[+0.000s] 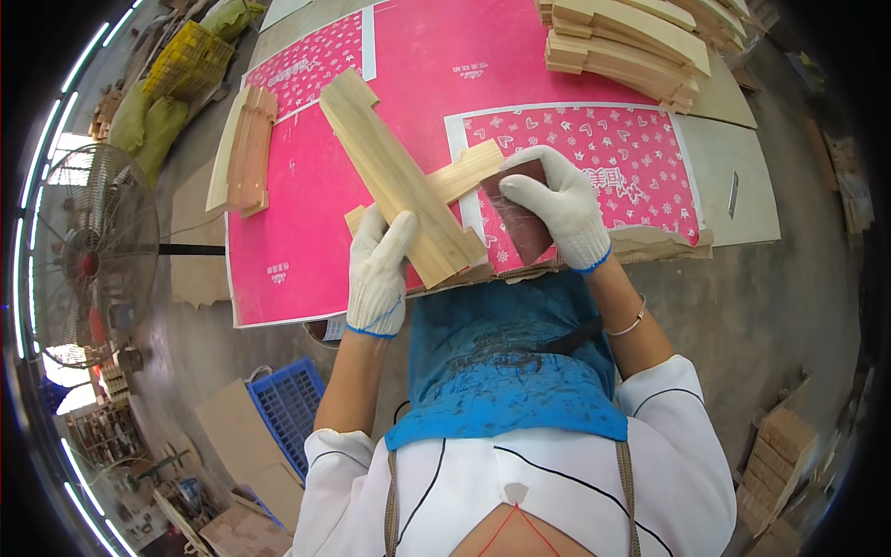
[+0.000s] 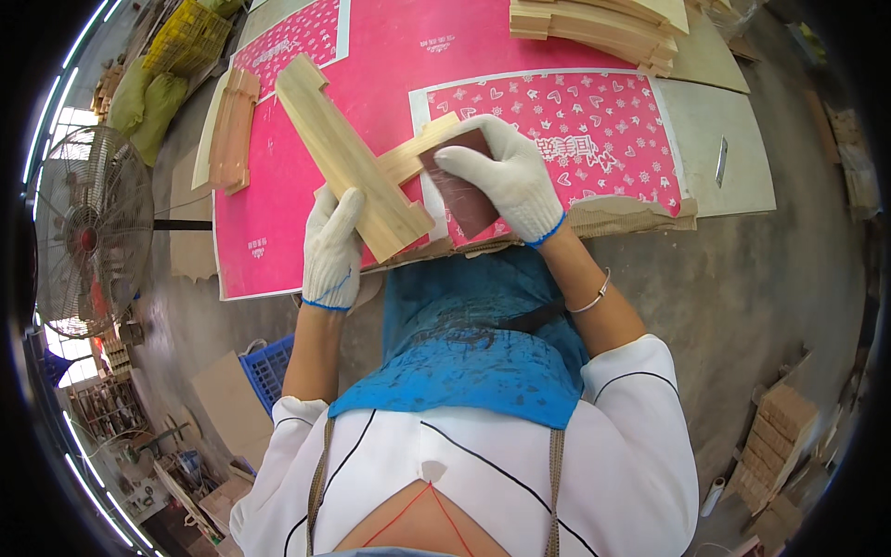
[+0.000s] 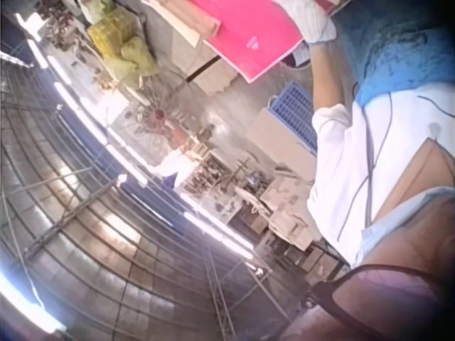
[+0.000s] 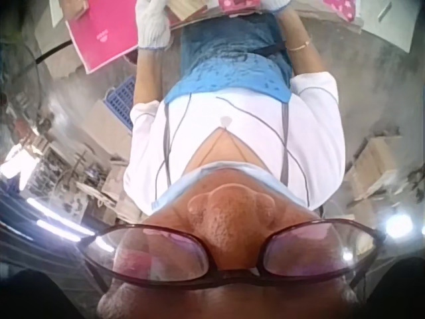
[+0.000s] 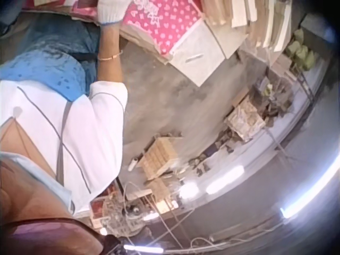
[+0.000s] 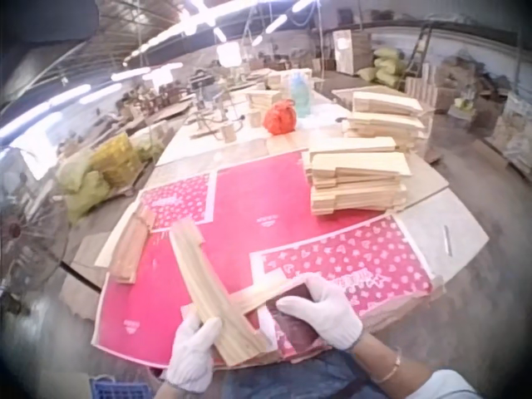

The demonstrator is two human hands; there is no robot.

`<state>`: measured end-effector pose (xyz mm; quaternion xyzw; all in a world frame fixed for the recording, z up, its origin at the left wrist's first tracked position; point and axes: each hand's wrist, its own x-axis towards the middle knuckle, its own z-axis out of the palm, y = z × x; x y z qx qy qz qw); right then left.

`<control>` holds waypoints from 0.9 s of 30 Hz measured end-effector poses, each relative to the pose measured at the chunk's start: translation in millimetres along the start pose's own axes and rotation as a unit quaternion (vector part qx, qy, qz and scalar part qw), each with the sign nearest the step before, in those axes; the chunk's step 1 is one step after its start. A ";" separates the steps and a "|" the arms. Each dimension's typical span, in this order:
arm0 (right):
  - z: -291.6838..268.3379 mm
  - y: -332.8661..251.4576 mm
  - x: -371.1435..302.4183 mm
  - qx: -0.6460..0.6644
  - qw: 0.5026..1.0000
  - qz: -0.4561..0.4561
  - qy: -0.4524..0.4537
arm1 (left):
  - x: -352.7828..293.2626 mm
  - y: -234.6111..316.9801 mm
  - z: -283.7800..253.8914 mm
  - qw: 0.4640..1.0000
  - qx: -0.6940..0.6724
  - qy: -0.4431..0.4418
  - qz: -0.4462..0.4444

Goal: Sanding the edges and surfaces of wooden chair or table leg components using a piece of sandpaper.

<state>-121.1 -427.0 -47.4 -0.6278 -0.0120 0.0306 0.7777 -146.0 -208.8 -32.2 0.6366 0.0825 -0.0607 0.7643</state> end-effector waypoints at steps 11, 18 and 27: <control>45.2 5.2 -27.3 -0.275 0.937 -0.210 -0.045 | 11.8 -5.2 10.9 0.999 -0.043 0.015 0.003; -11.5 15.6 7.2 -0.352 0.898 -0.222 0.146 | 6.0 8.6 7.9 0.996 -0.088 0.004 -0.020; 21.8 -0.1 -8.1 -0.122 0.986 -0.076 0.082 | 8.1 -1.0 6.5 0.996 0.040 0.035 0.070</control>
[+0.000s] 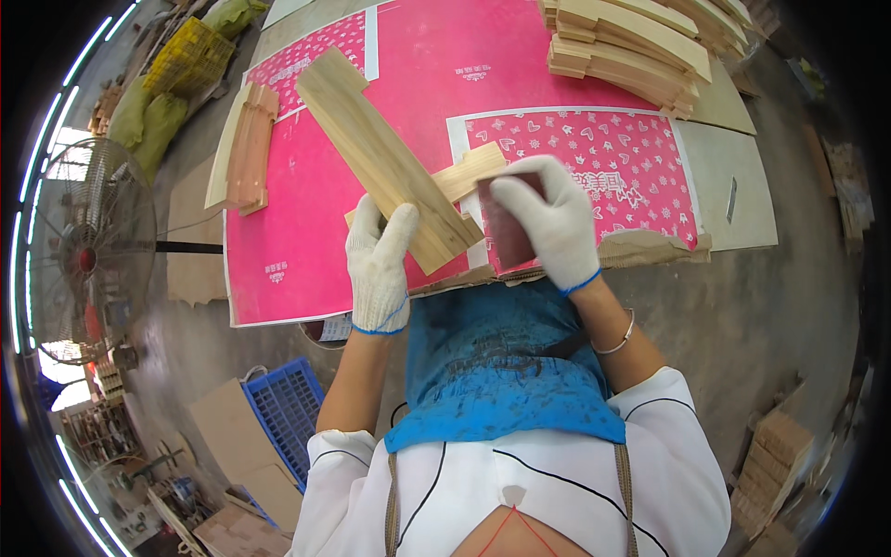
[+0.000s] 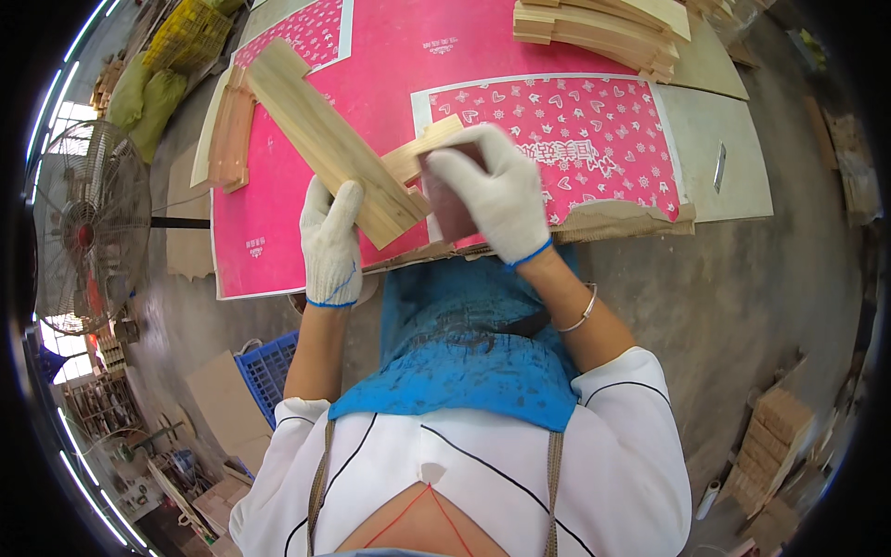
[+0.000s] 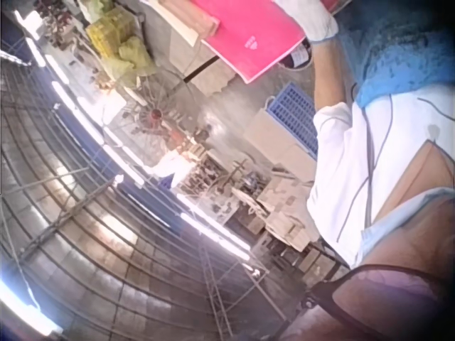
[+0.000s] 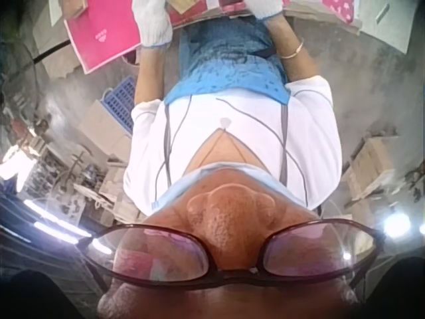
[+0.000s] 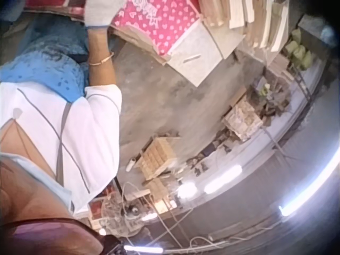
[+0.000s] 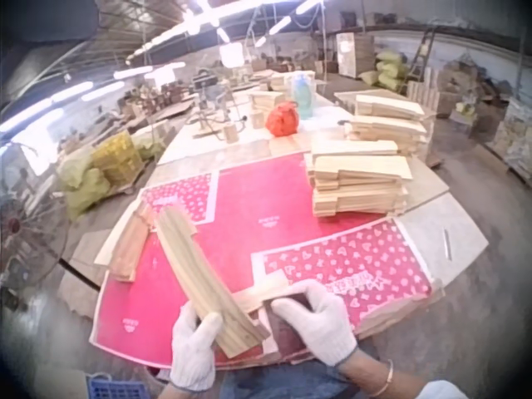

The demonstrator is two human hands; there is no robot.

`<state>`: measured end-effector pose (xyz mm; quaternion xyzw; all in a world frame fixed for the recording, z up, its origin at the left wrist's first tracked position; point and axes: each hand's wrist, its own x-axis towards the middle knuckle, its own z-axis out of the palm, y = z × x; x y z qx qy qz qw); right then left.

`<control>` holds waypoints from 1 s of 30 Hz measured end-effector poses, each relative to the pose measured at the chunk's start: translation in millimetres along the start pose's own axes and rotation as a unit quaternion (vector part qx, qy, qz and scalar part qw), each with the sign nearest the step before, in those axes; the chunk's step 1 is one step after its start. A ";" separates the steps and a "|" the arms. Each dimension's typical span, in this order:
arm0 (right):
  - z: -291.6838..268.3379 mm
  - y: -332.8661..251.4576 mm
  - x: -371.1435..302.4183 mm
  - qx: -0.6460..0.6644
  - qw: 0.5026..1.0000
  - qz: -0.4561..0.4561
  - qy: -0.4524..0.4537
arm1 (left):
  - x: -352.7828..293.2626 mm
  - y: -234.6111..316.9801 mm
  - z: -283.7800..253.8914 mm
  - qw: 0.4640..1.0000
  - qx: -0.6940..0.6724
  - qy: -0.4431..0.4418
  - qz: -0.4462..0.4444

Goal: Sanding the edges and surfaces of wooden chair or table leg components using a piece of sandpaper.

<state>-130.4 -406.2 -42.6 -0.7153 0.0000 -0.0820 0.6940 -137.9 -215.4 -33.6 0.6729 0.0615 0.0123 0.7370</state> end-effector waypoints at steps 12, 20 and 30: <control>13.9 13.6 16.3 -0.078 0.997 0.004 -0.016 | -23.1 8.6 9.6 0.992 0.087 0.009 0.096; 0.7 17.3 23.4 0.027 0.994 0.103 -0.005 | -18.0 12.6 5.2 0.990 0.097 0.038 0.096; 21.7 49.2 40.8 -0.283 0.952 -0.109 -0.044 | -27.0 11.8 13.2 0.937 0.287 -0.039 0.193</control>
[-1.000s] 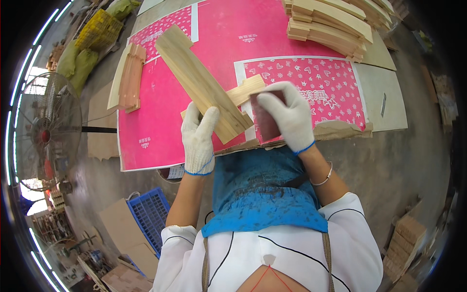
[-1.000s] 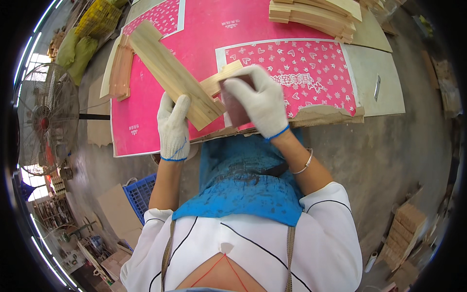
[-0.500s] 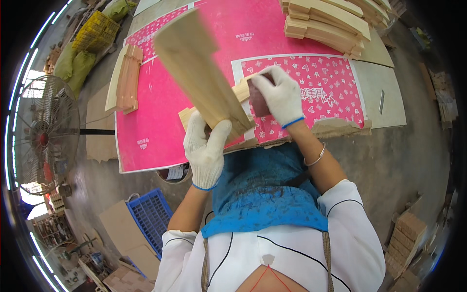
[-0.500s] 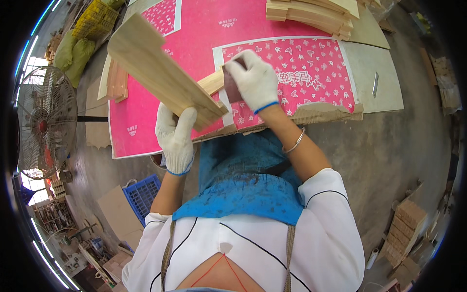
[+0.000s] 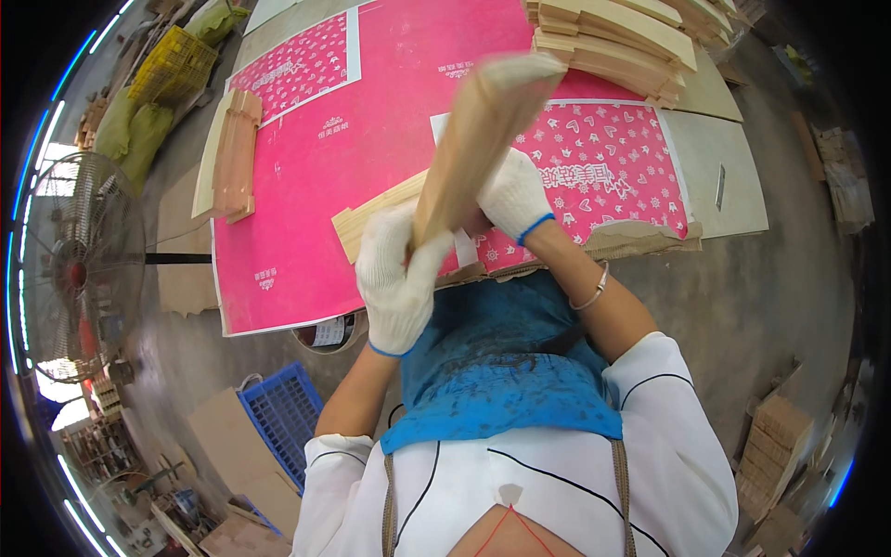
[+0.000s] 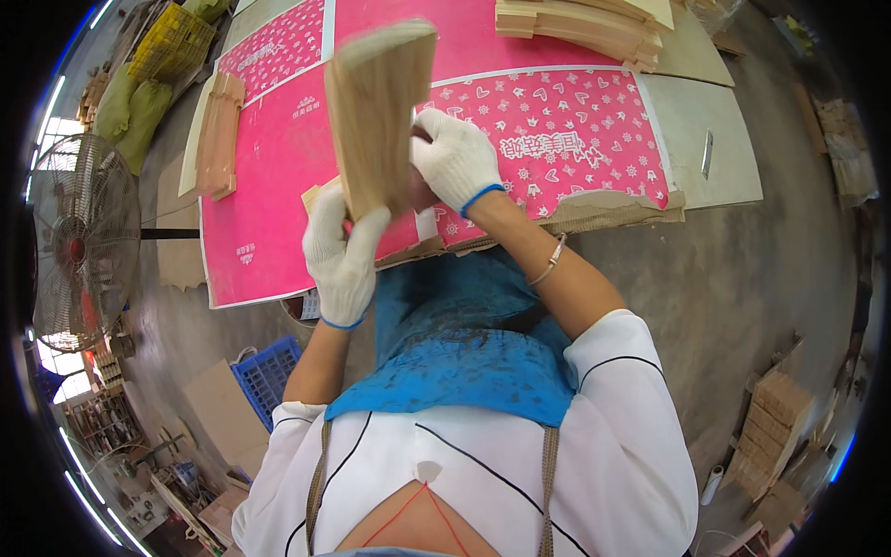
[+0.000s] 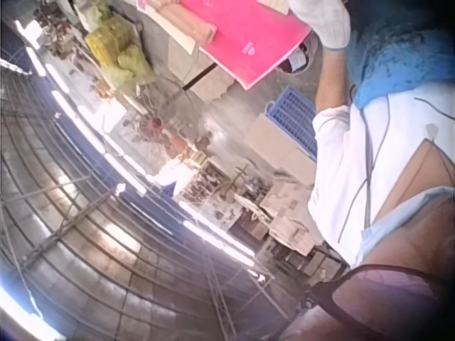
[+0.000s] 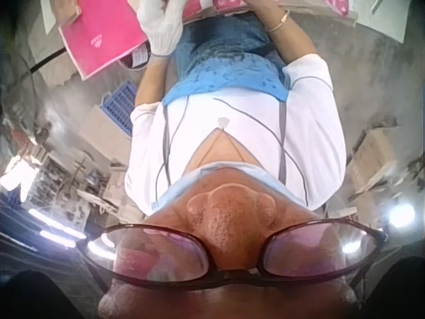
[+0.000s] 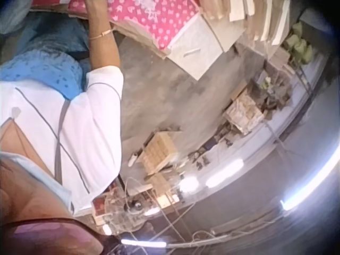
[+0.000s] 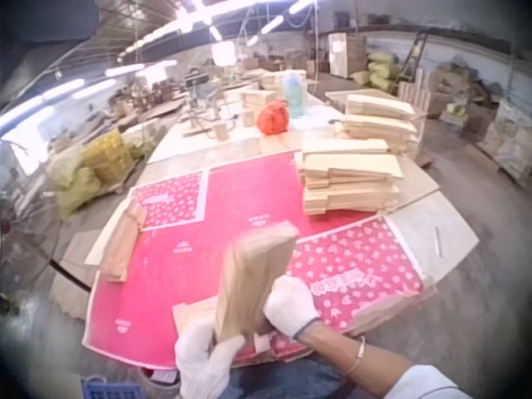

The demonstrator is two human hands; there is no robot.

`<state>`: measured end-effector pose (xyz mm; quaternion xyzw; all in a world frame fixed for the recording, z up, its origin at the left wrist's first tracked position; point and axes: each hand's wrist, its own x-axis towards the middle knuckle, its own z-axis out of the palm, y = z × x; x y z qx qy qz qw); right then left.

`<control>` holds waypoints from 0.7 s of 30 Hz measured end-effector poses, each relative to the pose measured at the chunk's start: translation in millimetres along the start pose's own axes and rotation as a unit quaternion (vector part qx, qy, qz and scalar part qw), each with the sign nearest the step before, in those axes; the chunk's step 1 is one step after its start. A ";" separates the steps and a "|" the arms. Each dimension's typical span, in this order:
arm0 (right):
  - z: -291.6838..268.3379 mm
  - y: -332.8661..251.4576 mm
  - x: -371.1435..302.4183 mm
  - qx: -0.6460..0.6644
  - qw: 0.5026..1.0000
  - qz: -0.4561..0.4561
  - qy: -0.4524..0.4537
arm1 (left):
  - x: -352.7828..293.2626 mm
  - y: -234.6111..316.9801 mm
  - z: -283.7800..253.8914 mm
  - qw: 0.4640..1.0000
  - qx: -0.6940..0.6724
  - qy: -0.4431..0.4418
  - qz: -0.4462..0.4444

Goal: Sanding the edges and surfaces of wooden chair or table leg components using a piece of sandpaper.

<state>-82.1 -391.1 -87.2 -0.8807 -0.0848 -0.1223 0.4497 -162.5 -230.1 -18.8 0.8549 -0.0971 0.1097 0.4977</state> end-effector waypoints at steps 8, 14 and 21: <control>-39.5 -4.3 4.5 0.270 0.943 0.186 0.061 | 7.0 -13.6 -12.8 0.970 -0.202 0.036 -0.131; -48.9 -27.2 -20.3 0.346 0.919 0.185 0.026 | 4.5 -26.2 -10.0 0.940 -0.302 0.086 -0.133; -32.5 -47.6 -29.4 0.341 0.925 0.167 0.016 | -2.1 -30.1 -9.8 0.937 -0.315 0.080 -0.127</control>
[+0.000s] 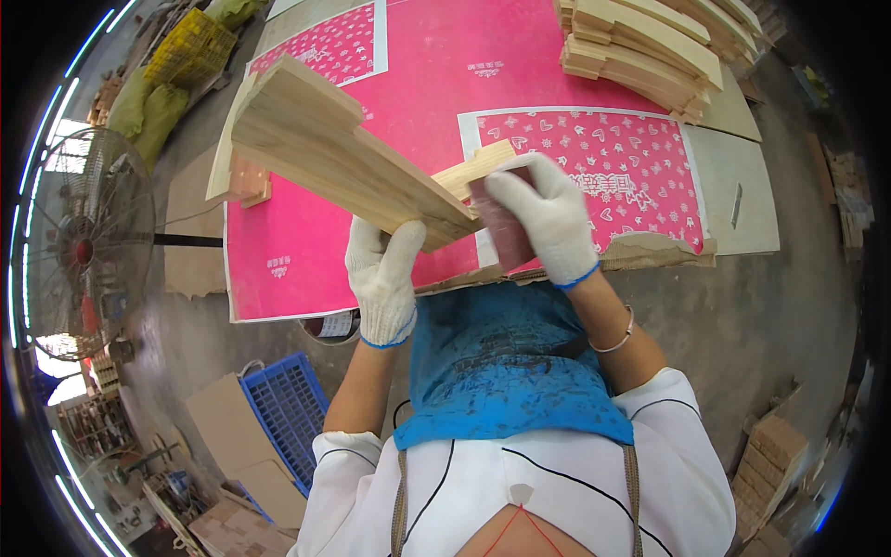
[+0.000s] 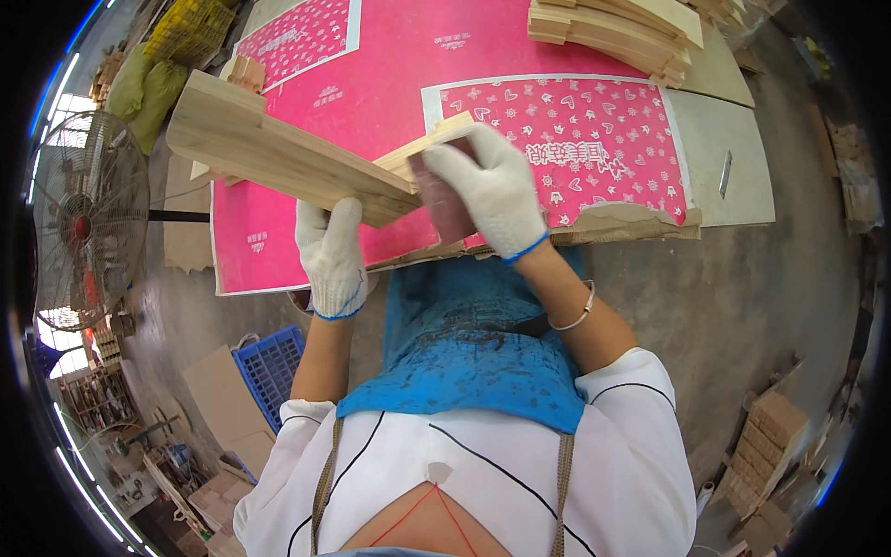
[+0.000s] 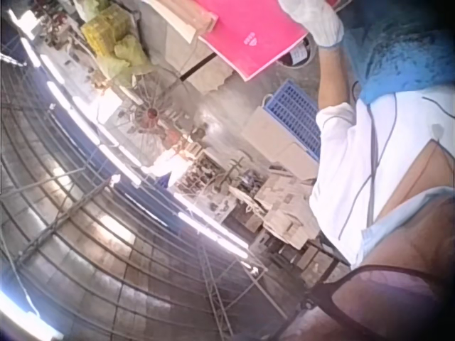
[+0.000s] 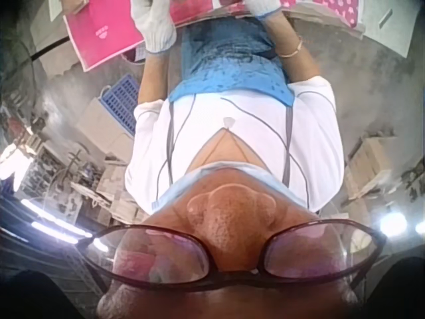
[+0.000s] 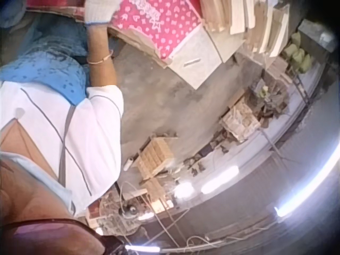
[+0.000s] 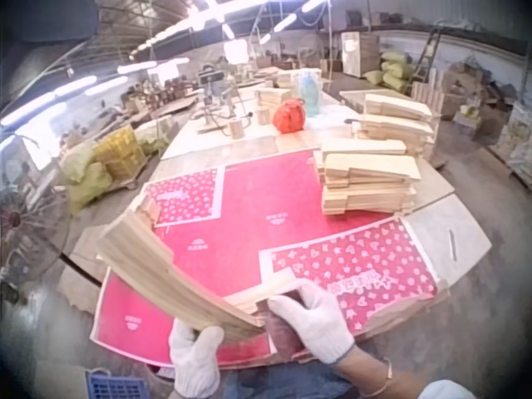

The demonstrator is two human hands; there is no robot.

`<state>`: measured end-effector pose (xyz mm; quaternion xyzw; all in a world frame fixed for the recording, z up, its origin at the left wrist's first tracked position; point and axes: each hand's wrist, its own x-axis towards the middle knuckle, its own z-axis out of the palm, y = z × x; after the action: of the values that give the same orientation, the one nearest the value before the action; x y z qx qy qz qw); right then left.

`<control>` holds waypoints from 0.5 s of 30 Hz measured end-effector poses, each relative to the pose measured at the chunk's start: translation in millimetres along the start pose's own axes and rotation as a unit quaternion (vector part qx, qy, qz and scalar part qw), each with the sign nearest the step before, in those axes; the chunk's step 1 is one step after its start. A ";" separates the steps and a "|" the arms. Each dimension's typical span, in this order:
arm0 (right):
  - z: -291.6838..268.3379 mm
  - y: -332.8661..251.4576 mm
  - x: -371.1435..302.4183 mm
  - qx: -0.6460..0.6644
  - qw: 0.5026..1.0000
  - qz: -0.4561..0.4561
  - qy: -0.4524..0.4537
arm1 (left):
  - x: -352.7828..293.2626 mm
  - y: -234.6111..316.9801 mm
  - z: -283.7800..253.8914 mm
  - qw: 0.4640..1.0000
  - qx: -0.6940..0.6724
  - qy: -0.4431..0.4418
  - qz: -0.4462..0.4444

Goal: Sanding the edges and surfaces of wooden chair or table leg components using a piece of sandpaper.

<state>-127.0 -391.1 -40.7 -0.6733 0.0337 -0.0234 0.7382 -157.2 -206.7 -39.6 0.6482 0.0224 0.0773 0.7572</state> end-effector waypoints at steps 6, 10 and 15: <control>-23.1 26.2 48.1 -0.032 0.997 0.006 0.070 | 11.3 10.4 9.3 0.992 -0.078 -0.025 -0.097; -15.2 -3.7 43.5 0.088 0.996 -0.022 0.015 | 24.3 9.7 6.1 0.987 -0.108 -0.006 -0.122; 18.6 -19.2 1.0 -0.239 0.949 -0.189 -0.077 | 22.6 19.6 2.4 0.987 -0.097 0.003 -0.124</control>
<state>-124.3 -374.4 -19.9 -0.8237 -0.1464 -0.1017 0.5383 -136.3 -202.9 -18.5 0.5632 0.0972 -0.0134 0.8205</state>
